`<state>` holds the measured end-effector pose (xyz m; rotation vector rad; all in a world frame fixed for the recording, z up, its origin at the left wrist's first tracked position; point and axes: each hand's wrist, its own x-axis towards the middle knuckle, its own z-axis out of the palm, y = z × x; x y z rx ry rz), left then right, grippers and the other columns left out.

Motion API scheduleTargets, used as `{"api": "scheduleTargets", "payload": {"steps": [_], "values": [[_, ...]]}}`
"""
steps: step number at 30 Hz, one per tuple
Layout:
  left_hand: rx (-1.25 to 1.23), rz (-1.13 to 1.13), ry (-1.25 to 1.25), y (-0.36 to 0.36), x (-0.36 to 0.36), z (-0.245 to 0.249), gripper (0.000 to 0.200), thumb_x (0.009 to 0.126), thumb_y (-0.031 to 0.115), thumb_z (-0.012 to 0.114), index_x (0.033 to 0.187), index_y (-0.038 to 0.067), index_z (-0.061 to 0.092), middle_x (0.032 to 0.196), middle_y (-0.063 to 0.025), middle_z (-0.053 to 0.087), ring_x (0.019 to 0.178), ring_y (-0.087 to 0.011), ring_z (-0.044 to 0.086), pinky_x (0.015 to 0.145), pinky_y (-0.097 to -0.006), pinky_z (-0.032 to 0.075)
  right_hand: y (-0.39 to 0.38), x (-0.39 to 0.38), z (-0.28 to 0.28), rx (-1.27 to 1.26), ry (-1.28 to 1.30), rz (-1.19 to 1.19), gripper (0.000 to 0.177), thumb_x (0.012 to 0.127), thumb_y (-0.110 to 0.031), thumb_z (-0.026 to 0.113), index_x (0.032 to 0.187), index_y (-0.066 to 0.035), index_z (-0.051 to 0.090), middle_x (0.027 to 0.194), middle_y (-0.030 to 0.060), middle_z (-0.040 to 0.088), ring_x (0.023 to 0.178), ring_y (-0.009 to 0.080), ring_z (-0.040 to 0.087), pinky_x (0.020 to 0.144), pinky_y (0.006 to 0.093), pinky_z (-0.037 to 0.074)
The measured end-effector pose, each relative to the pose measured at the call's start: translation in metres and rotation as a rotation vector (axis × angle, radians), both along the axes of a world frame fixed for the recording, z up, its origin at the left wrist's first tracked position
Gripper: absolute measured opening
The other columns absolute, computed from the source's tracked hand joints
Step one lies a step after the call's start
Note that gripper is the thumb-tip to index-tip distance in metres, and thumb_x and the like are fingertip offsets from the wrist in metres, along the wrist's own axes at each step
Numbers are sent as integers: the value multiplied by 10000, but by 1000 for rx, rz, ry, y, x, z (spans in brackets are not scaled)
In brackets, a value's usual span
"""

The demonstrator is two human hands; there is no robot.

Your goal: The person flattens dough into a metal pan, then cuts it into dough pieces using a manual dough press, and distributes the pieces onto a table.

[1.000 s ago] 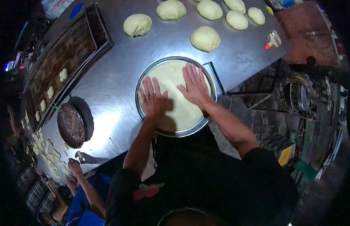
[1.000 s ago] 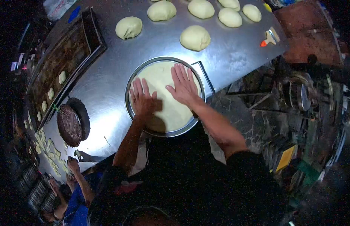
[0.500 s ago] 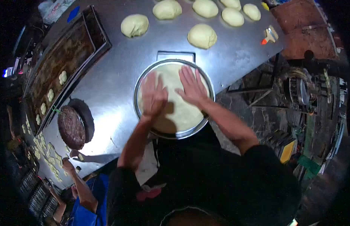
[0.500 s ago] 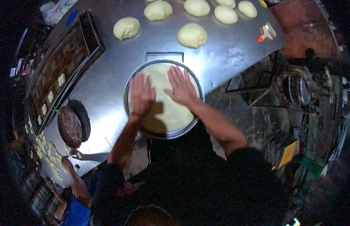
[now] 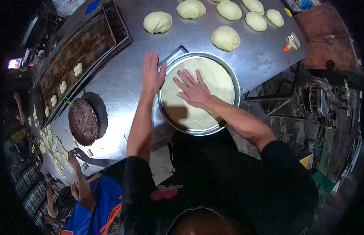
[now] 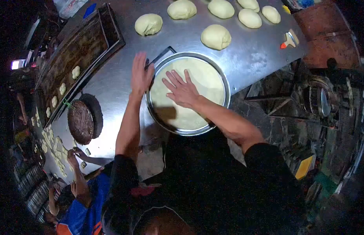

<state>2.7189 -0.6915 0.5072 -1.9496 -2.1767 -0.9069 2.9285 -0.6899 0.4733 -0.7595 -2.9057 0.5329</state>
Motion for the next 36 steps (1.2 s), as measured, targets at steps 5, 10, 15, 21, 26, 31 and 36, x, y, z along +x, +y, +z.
{"api": "scheduleTargets", "payload": {"steps": [5, 10, 15, 21, 26, 31, 36], "values": [[-410, -4, -83, 10, -4, -12, 551, 904, 357, 567, 1340, 39, 454, 1220, -225, 567, 1080, -381, 574, 908, -445, 464, -32, -38, -8, 166, -93, 205, 624, 956, -360, 416, 1463, -39, 245, 1537, 160, 200, 1434, 310, 160, 1116, 604, 89], [-339, 239, -191, -49, 7, -13, 530, 914, 312, 567, 1336, 14, 451, 1256, -245, 544, 1141, -401, 536, 943, -442, 440, -4, -22, -7, 15, 44, -69, 654, 951, -393, 418, 1465, -31, 237, 1546, 142, 189, 1444, 276, 133, 1146, 545, 75], [-268, 410, -74, -145, 48, -38, 553, 901, 243, 578, 1326, -72, 417, 1359, -289, 431, 1268, -424, 415, 1068, -478, 318, 25, 2, 24, -206, -62, -136, 706, 948, -447, 399, 1467, -7, 210, 1553, 159, 151, 1452, 277, 78, 1162, 500, 37], [-182, -171, 78, -50, 85, -23, 591, 903, 233, 551, 1361, -89, 362, 1425, -287, 341, 1363, -419, 280, 1124, -491, 225, 43, 34, 8, -197, 99, -148, 714, 940, -442, 429, 1461, 2, 223, 1545, 165, 176, 1448, 287, 97, 1161, 494, 46], [-277, -168, 142, -65, 94, -42, 621, 906, 312, 524, 1343, -108, 388, 1436, -284, 333, 1370, -411, 266, 1130, -505, 206, 64, 62, -3, -213, -18, -88, 628, 961, -375, 406, 1440, 9, 274, 1541, 167, 185, 1439, 304, 131, 1167, 464, 58], [-300, -206, 231, -39, 108, -34, 600, 908, 401, 506, 1381, 40, 432, 1428, -281, 349, 1375, -433, 241, 1117, -569, 154, 46, 80, -2, 35, 112, -182, 623, 937, -415, 449, 1379, 16, 375, 1465, 246, 310, 1407, 349, 218, 1148, 462, 177], [-368, -206, -339, -24, 70, -11, 467, 923, 298, 507, 1317, 47, 504, 1357, -226, 459, 1285, -386, 401, 1093, -520, 260, 62, 46, -9, 72, 89, -143, 522, 950, -362, 434, 1292, 32, 452, 1436, 220, 369, 1367, 352, 295, 1104, 517, 244]]}}
